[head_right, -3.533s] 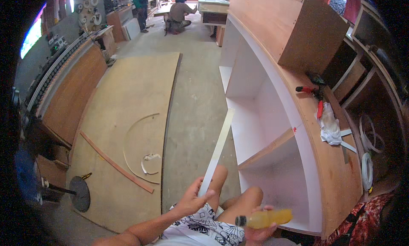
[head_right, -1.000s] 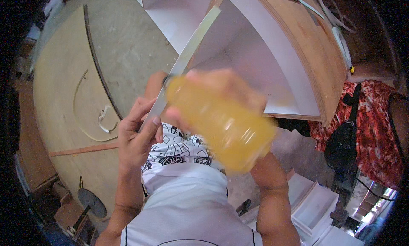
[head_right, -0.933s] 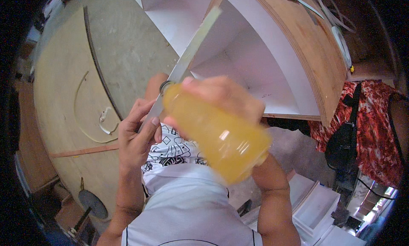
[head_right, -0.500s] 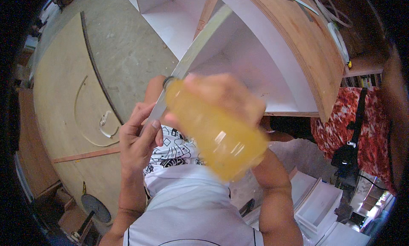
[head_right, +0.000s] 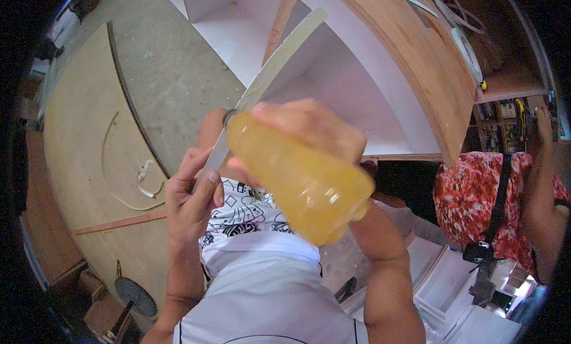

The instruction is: The person sits on the floor and applies white edge banding to a wooden cabinet. They wipe the banding with a cloth, apply glue from a bottle, and press the strip onto the cabinet edge.

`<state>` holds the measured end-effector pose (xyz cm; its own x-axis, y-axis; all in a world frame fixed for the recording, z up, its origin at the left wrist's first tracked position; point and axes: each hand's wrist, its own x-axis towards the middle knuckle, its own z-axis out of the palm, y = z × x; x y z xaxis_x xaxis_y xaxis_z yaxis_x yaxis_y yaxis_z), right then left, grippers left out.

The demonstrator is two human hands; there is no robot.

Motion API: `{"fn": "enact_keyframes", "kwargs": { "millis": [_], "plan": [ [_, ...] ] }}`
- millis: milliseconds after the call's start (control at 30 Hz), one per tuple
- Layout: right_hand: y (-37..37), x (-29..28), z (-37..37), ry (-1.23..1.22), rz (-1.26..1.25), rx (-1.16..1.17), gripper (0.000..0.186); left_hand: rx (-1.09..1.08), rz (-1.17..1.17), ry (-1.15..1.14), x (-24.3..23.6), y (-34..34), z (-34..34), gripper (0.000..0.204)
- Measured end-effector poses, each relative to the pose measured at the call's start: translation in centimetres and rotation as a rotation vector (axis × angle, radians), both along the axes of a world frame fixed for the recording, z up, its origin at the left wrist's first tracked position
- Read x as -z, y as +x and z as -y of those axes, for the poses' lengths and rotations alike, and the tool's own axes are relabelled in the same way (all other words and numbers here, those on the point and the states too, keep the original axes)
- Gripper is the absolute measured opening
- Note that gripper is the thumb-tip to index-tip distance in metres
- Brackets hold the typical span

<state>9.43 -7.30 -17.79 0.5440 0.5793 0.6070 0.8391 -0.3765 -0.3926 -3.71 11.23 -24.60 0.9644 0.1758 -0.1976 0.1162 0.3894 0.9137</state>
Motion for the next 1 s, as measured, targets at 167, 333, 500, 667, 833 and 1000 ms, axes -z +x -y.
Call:
{"fn": "enact_keyframes", "kwargs": {
  "millis": [167, 333, 500, 667, 833, 1000],
  "plan": [
    [0.5, 1.5, 0.2, 0.082, -0.057, 0.152, 0.052, 0.02, 0.018, -0.004, 0.0, 0.6, -0.3, 0.034],
    [0.1, 0.4, 0.3, -0.015, -0.002, 0.054, 0.058, -0.003, 0.048, 0.031, 0.5, 0.3, -0.2, 0.034],
    [0.2, 0.9, 0.5, -0.023, 0.102, -0.031, 0.056, -0.012, 0.013, 0.028, 0.2, 0.1, 0.0, 0.034],
    [-0.3, 1.1, 0.4, 0.092, -0.013, 0.024, 0.055, -0.008, 0.03, 0.033, 0.2, -0.1, 0.2, 0.034],
    [-0.5, 0.4, 1.3, 0.091, -0.091, 0.09, 0.046, -0.012, 0.059, 0.02, -0.1, -0.6, 0.9, 0.034],
    [-1.4, 1.9, 1.8, 0.24, -0.284, 0.198, 0.048, -0.011, 0.064, 0.024, -0.3, -1.2, 1.0, 0.034]
  ]
}}
